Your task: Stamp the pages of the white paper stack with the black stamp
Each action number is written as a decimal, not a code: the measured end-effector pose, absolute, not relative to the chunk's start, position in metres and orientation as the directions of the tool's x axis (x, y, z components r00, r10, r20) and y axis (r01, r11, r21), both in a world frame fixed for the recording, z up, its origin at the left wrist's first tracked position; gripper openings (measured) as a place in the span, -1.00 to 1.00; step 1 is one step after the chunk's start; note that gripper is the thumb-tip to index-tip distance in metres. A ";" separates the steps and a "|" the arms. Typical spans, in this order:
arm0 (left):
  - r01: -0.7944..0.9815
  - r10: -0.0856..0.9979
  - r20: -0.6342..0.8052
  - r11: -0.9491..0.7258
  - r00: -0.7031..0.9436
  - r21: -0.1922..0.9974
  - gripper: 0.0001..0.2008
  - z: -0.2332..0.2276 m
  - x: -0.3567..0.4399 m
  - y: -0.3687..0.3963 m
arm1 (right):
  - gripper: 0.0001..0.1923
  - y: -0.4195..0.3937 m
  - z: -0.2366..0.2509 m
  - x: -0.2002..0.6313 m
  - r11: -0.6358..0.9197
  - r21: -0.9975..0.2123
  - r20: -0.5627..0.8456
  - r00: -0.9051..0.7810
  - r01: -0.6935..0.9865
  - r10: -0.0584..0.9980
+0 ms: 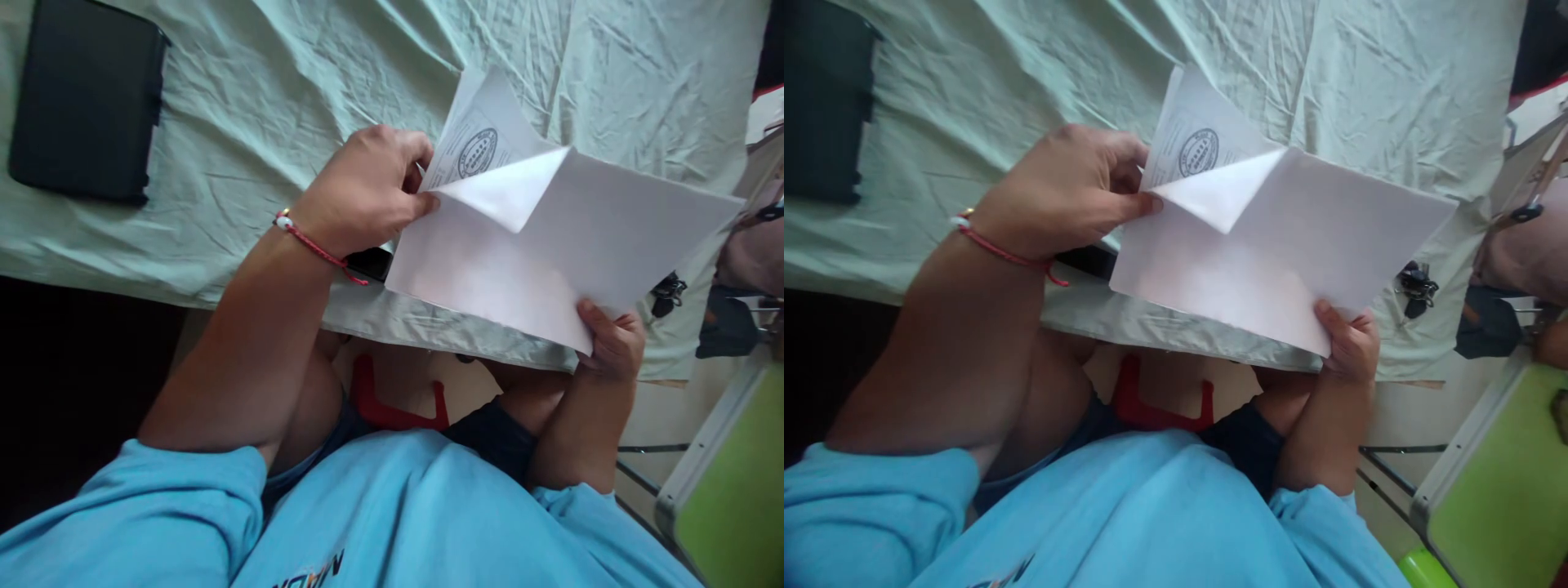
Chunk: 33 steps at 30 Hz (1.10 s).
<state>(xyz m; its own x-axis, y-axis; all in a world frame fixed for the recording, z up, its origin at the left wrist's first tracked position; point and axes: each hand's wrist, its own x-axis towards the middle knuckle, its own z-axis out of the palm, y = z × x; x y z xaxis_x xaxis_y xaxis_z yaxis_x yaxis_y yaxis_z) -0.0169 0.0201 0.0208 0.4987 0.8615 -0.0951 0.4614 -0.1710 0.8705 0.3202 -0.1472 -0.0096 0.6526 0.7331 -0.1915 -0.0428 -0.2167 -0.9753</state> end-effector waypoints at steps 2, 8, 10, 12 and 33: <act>0.605 0.902 -0.119 -0.176 0.415 0.776 -0.72 0.020 -0.017 0.022 | -0.53 -0.147 -0.010 0.320 -0.230 -0.972 -0.207 0.637 -0.048 0.743; 0.780 0.890 -0.199 -0.229 0.410 0.583 -0.66 0.022 -0.010 0.019 | -0.53 -0.148 -0.011 0.320 -0.269 -0.962 -0.243 0.612 -0.051 0.753; 0.824 0.889 -0.248 -0.209 0.384 0.527 -0.52 0.022 -0.009 0.017 | -0.54 -0.149 -0.011 0.320 -0.287 -0.956 -0.260 0.609 -0.054 0.750; 0.846 0.898 -0.268 -0.178 0.348 0.502 -0.42 0.021 -0.009 0.016 | -0.53 -0.149 -0.012 0.320 -0.294 -0.954 -0.264 0.611 -0.053 0.747; 0.883 0.932 -0.253 -0.120 0.257 0.454 -0.63 0.028 -0.014 0.018 | -0.56 -0.139 -0.011 0.302 -0.203 -0.969 -0.245 0.602 -0.139 0.760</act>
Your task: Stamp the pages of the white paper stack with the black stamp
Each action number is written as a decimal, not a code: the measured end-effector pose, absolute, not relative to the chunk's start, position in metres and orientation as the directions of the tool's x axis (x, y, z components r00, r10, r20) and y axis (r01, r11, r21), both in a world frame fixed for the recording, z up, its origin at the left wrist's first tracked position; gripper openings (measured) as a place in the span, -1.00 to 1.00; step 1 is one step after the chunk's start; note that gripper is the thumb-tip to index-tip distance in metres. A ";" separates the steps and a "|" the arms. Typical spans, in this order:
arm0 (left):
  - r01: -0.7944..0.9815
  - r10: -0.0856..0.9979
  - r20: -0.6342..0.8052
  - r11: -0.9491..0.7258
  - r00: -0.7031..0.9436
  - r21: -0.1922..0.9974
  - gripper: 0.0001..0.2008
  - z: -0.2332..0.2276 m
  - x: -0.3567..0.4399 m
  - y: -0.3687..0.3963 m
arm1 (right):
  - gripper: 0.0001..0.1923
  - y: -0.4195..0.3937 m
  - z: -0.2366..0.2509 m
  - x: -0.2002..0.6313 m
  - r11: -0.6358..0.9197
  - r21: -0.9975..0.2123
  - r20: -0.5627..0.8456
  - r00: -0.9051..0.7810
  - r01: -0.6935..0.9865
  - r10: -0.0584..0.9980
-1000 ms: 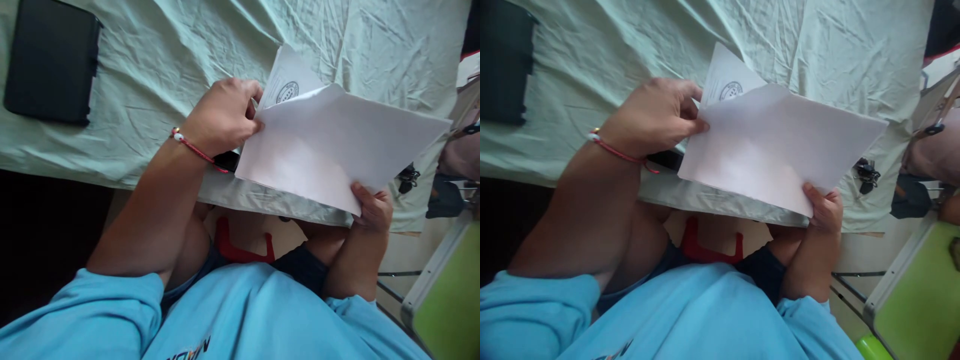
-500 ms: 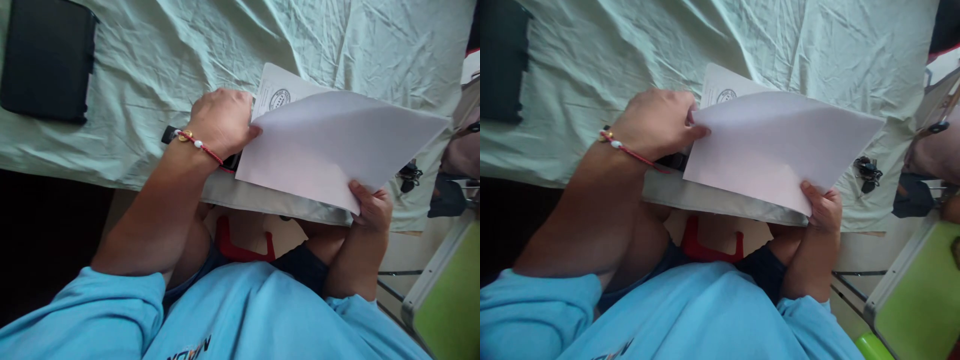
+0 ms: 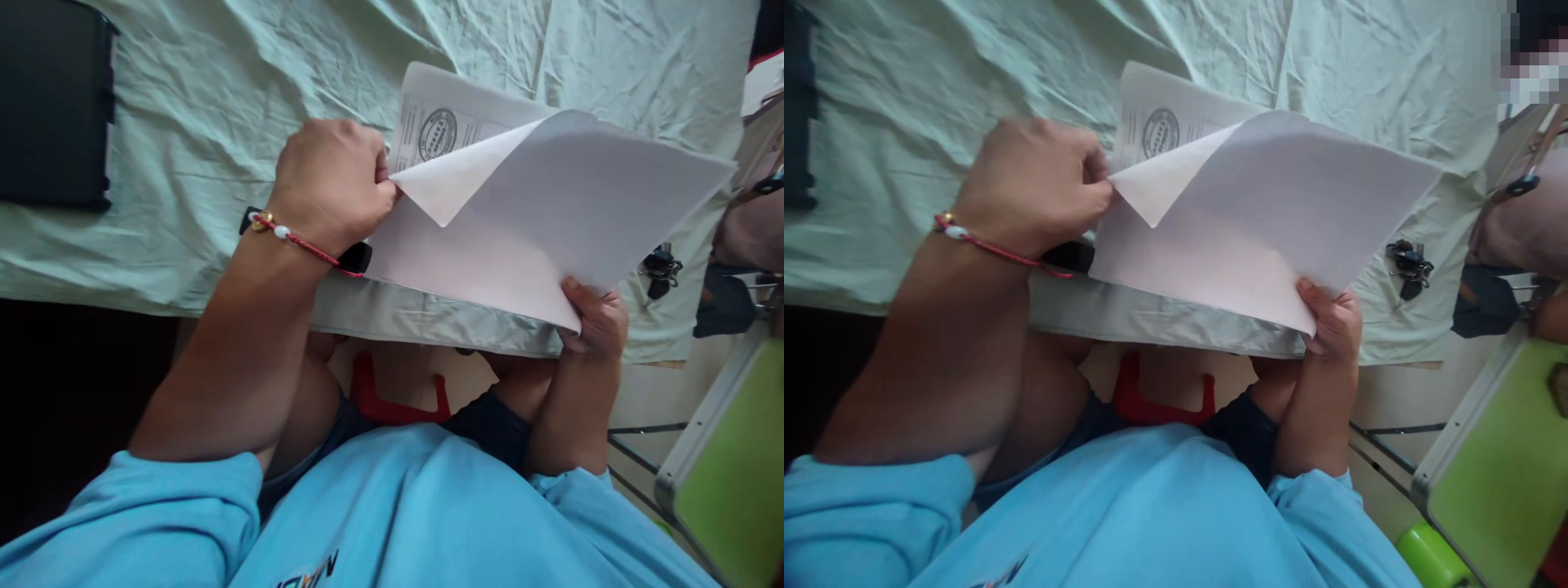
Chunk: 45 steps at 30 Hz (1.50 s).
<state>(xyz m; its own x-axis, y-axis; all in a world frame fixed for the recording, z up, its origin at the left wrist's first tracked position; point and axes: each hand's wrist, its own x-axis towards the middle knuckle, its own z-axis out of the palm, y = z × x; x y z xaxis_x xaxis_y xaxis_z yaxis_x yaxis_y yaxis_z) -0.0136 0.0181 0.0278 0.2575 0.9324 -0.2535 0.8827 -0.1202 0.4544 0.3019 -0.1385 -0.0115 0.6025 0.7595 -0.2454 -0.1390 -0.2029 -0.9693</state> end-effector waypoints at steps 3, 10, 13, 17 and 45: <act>0.889 0.949 -0.218 -0.112 0.228 0.443 -0.63 0.028 -0.015 0.019 | -0.58 -0.136 -0.014 0.301 -0.179 -0.975 -0.224 0.599 -0.136 0.769; 0.914 0.978 -0.186 -0.006 0.089 0.405 -0.68 0.030 -0.012 0.014 | -0.53 -0.135 -0.017 0.297 -0.248 -0.962 -0.266 0.594 -0.114 0.760; 0.911 0.973 -0.196 -0.030 0.120 0.412 -0.74 0.030 -0.010 0.010 | -0.53 -0.135 -0.017 0.298 -0.230 -0.967 -0.249 0.597 -0.109 0.763; 0.893 0.966 -0.208 -0.047 0.155 0.447 -0.69 0.028 -0.010 0.007 | -0.54 -0.135 -0.017 0.298 -0.220 -0.969 -0.245 0.589 -0.116 0.770; 0.822 0.961 -0.182 -0.071 0.209 0.566 -0.68 0.017 -0.008 0.010 | -0.53 -0.132 -0.017 0.305 -0.147 -0.983 -0.184 0.662 -0.112 0.727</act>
